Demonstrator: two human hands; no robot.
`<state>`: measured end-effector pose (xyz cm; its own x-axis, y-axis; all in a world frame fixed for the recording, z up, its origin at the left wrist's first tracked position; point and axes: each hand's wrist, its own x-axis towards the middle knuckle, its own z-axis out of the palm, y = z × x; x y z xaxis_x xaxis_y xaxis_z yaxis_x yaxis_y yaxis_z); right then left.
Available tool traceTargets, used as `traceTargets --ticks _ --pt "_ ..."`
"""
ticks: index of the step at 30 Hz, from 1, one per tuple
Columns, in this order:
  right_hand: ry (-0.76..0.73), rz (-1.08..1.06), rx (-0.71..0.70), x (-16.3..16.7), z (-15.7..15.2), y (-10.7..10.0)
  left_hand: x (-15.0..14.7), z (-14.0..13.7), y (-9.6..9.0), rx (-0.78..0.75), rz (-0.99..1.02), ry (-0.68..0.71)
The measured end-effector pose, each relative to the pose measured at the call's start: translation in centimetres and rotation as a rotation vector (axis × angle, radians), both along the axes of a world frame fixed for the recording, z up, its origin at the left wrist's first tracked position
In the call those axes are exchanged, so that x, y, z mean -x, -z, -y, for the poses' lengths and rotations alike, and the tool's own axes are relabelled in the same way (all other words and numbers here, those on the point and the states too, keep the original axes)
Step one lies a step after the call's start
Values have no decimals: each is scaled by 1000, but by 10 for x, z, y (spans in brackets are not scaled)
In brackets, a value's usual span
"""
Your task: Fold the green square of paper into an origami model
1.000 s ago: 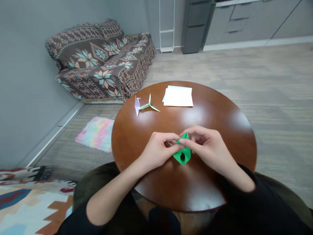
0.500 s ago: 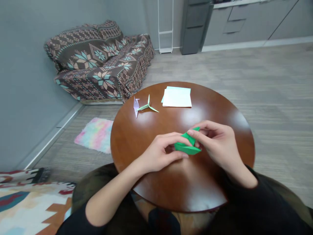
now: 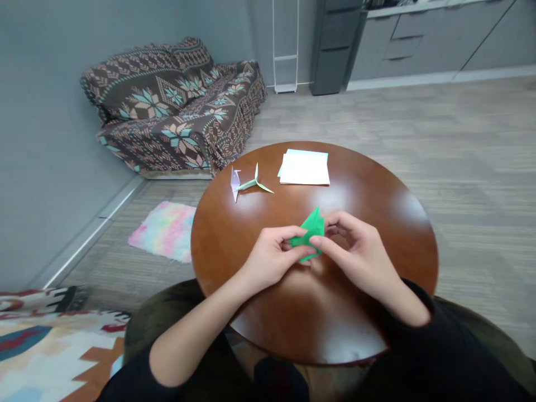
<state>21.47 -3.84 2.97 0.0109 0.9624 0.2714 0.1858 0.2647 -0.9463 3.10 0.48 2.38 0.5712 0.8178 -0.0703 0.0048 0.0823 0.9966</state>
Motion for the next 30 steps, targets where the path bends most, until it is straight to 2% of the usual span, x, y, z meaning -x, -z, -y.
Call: traceTargets --ticks 2,5,11,16,20,23,26,30 --pt "-9 -89 60 2 -1 3 0 1 2 -18 -4 9" --pt "29 -185 76 1 -4 7 1 3 5 -22 -2 -13" --pt "95 -172 71 -1 -6 9 0 2 5 -25 42 -90" --pt "158 -345 35 -1 -8 9 1 0 4 -46 34 -69" --pt "138 -319 94 -2 -9 9 2 0 3 -59 34 -85" --pt "154 -279 105 -2 -8 8 1 -1 1 12 83 -133" --pt "208 -302 68 -1 -8 7 -1 -1 -1 141 90 -82" --pt "241 -273 38 0 -7 6 -3 -1 0 216 58 -80"
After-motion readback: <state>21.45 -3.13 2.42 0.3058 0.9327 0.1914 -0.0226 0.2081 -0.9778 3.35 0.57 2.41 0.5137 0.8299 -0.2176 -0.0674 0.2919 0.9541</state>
